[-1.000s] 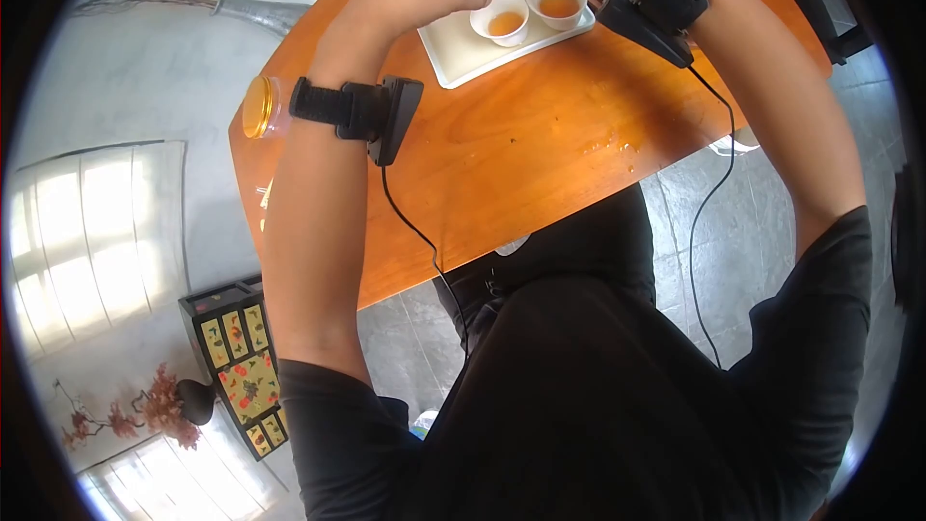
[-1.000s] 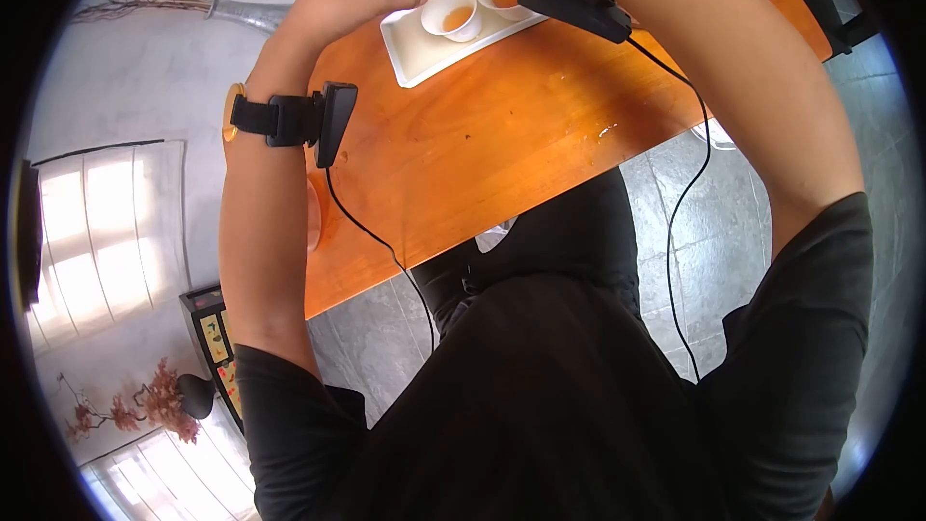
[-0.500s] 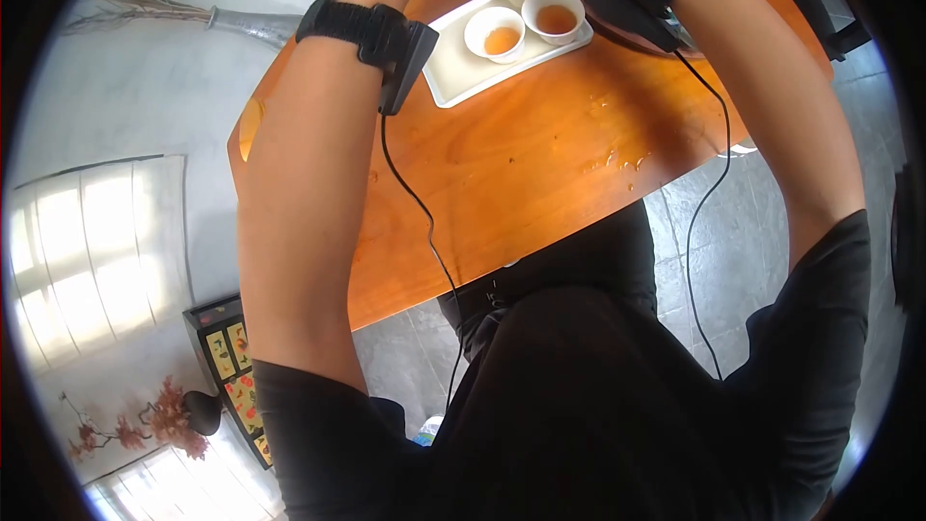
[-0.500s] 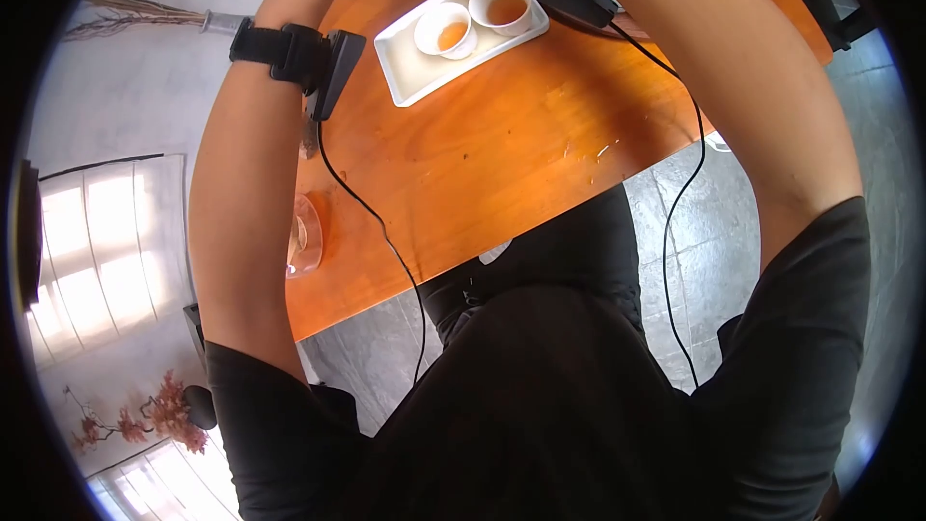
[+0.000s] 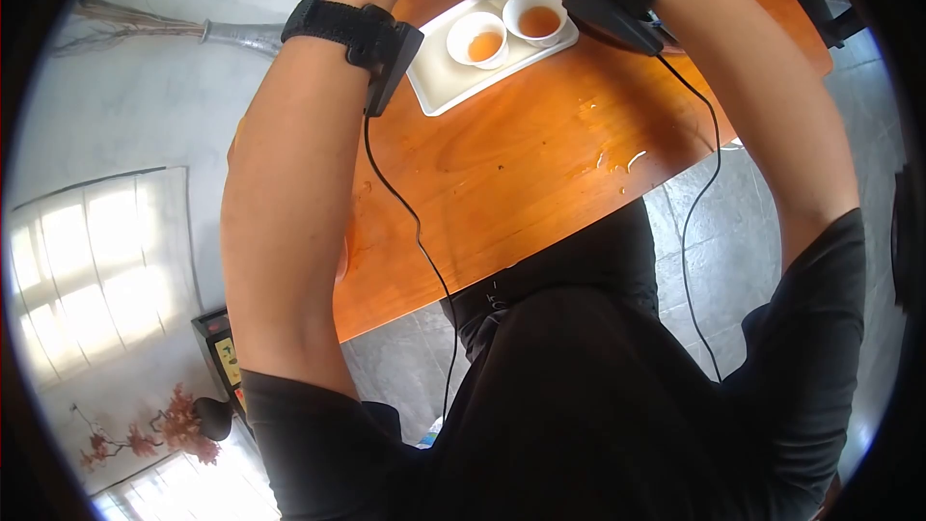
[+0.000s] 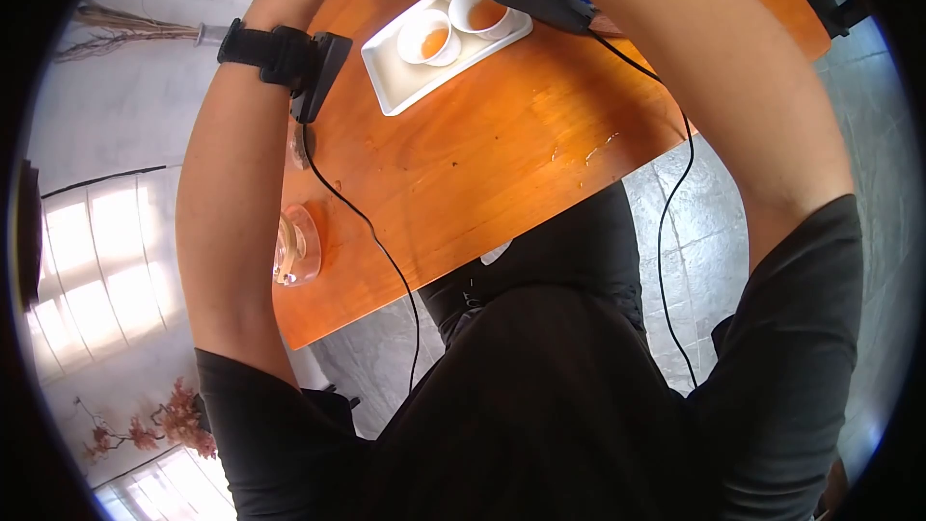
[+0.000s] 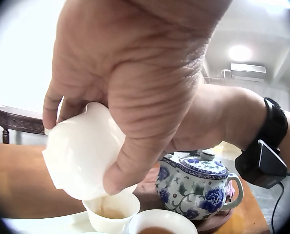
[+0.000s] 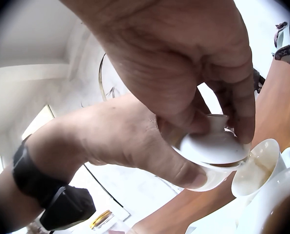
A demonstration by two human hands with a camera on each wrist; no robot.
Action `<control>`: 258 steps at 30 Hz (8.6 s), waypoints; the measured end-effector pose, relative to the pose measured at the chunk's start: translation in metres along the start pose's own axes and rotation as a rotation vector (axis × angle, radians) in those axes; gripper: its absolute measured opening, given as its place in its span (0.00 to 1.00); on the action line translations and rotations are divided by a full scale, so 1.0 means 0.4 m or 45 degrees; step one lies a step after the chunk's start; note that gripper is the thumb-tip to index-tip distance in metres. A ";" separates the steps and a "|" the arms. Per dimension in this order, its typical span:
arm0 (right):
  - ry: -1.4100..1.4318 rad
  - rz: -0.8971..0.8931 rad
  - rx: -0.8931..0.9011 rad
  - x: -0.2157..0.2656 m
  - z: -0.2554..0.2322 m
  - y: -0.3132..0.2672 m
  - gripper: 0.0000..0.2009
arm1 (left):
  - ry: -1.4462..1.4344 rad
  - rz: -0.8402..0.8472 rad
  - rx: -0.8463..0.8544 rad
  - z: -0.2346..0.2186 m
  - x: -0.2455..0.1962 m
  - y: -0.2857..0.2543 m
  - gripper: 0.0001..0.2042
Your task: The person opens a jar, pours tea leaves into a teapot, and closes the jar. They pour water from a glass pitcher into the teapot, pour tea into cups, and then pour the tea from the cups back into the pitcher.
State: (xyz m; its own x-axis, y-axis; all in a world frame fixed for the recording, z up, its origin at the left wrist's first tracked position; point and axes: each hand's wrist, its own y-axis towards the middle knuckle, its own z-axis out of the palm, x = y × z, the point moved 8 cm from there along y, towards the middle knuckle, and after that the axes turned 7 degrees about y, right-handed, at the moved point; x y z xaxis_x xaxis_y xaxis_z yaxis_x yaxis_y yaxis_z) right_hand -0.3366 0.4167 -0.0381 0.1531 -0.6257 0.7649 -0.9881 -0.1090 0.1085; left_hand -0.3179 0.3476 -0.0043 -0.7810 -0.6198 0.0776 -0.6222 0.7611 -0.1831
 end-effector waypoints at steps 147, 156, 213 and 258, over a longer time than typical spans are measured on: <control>-0.485 -1.171 0.102 0.848 0.757 -0.325 0.33 | -2.017 -0.922 -2.043 0.519 0.363 -1.276 0.06; -0.857 -1.511 -0.013 0.889 0.792 -0.356 0.20 | -2.023 -0.913 -2.074 0.523 0.364 -1.275 0.07; -0.206 0.177 -0.301 0.042 0.019 -0.189 0.30 | -1.431 -1.141 -1.921 0.463 0.333 -1.245 0.08; -0.851 -1.476 0.263 0.871 0.808 -0.320 0.21 | -1.735 -0.993 -2.149 0.500 0.335 -1.248 0.06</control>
State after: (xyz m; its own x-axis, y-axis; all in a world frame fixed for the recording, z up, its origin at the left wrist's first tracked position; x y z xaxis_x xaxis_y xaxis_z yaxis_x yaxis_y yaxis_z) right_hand -0.1518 -0.0371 0.0092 0.9264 -0.3411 -0.1595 -0.2748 -0.9019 0.3332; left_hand -0.1009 -0.1537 -0.0983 -0.4230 0.0563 -0.9044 -0.7181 -0.6296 0.2967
